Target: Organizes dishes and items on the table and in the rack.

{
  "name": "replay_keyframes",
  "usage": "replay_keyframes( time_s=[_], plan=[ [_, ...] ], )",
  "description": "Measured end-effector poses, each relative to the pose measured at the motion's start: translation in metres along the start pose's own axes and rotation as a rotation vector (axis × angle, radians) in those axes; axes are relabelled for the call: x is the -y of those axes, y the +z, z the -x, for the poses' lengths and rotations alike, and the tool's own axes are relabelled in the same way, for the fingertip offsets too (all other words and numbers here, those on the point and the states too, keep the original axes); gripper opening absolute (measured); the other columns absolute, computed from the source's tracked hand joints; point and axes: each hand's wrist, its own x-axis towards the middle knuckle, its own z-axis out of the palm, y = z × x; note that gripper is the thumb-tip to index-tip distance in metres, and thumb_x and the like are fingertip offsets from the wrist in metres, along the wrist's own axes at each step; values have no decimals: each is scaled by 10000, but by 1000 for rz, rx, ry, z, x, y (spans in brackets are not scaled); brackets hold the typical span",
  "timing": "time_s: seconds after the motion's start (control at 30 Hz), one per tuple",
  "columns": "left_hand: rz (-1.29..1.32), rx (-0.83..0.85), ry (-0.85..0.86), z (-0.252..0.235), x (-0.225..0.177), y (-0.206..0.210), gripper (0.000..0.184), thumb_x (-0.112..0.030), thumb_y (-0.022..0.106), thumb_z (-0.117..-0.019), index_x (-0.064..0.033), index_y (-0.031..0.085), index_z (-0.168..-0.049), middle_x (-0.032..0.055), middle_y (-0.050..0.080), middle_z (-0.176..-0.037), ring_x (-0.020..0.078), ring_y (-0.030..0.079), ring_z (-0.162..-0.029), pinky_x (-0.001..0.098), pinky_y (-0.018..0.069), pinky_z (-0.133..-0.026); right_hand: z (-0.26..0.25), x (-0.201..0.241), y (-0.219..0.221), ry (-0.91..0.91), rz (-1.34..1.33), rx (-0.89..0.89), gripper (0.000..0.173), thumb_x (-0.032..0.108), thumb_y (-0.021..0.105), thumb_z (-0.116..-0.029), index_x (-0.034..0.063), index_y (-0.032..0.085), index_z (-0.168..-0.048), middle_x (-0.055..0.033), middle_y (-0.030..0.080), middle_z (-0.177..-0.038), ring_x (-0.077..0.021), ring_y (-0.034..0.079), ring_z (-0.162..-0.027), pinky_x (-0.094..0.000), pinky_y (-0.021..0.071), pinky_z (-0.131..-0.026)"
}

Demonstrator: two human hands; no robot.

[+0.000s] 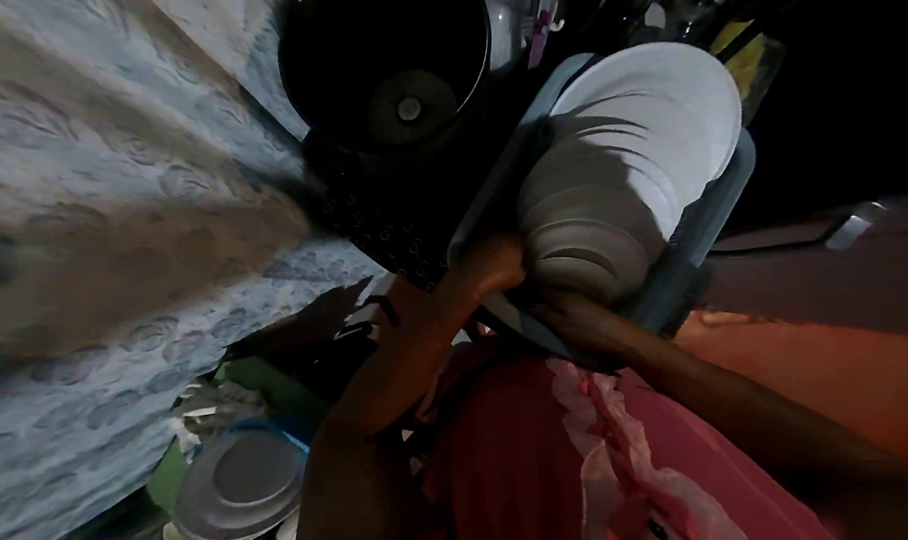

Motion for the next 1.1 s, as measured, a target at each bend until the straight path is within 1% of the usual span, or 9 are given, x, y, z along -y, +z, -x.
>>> replay_keyframes(
  time_s=[0.27,0.37,0.53,0.73,0.8,0.83,0.93,1.0,1.1],
  plan=[
    [120,-136,124,-4,10,8,569,-290,668,-996,2,504,-1457,215,478,-1513,350,422,-1434,506,327,-1195,3,2,9,44,-17,-117,524,362,402,-1105,-54,509,-1406,-274,594,-1333,-369,578,-1268,-528,435,-1089],
    [181,-85,124,-9,9,7,689,-287,636,-1018,-23,336,-1579,174,298,-1653,304,299,-1524,470,262,-1239,-2,-5,10,48,5,-202,534,374,462,-1082,-40,521,-1414,-260,600,-1353,-369,571,-1294,-530,425,-1113],
    [236,-128,120,-23,9,16,804,-384,624,-1015,-40,224,-1621,172,194,-1691,296,218,-1557,468,223,-1255,-8,-17,13,59,9,-330,490,299,464,-1093,-29,491,-1455,-257,580,-1393,-377,549,-1328,-536,413,-1130],
    [171,-111,53,-23,-2,13,770,-197,593,-1035,-47,137,-1637,179,153,-1697,323,247,-1545,470,266,-1239,-10,-19,9,84,42,-264,474,270,455,-1100,5,455,-1493,-240,558,-1429,-361,539,-1347,-529,417,-1132],
    [139,-158,1,-21,-3,16,826,-135,678,-962,-19,192,-1619,196,293,-1645,329,336,-1502,482,320,-1213,-10,-18,10,81,49,-249,445,245,459,-1097,1,480,-1469,-247,588,-1384,-369,570,-1305,-539,442,-1104],
    [115,-189,-37,-21,-3,17,804,-119,722,-918,2,282,-1580,210,404,-1574,344,419,-1443,505,375,-1172,-9,-18,10,74,53,-244,436,237,461,-1096,1,486,-1462,-247,599,-1365,-371,581,-1289,-540,451,-1095],
    [-23,-155,-122,-19,-9,13,594,-123,705,-926,12,470,-1454,221,569,-1387,384,567,-1278,565,488,-1037,-8,-17,11,58,67,-224,437,226,458,-1096,-3,475,-1468,-246,597,-1366,-373,583,-1287,-545,452,-1091],
    [-148,-97,-155,-18,-19,8,441,-126,693,-933,-9,579,-1343,214,618,-1291,402,611,-1191,590,528,-932,-7,-15,11,72,61,-204,427,210,460,-1095,-8,471,-1462,-248,595,-1360,-374,586,-1277,-545,456,-1081],
    [-268,-24,-197,-18,-32,0,328,-92,659,-948,-14,631,-1266,223,636,-1242,419,626,-1149,602,540,-865,-5,-10,9,104,70,-152,388,201,456,-1095,-16,496,-1414,-247,608,-1317,-377,604,-1238,-547,474,-1048]
  ],
)
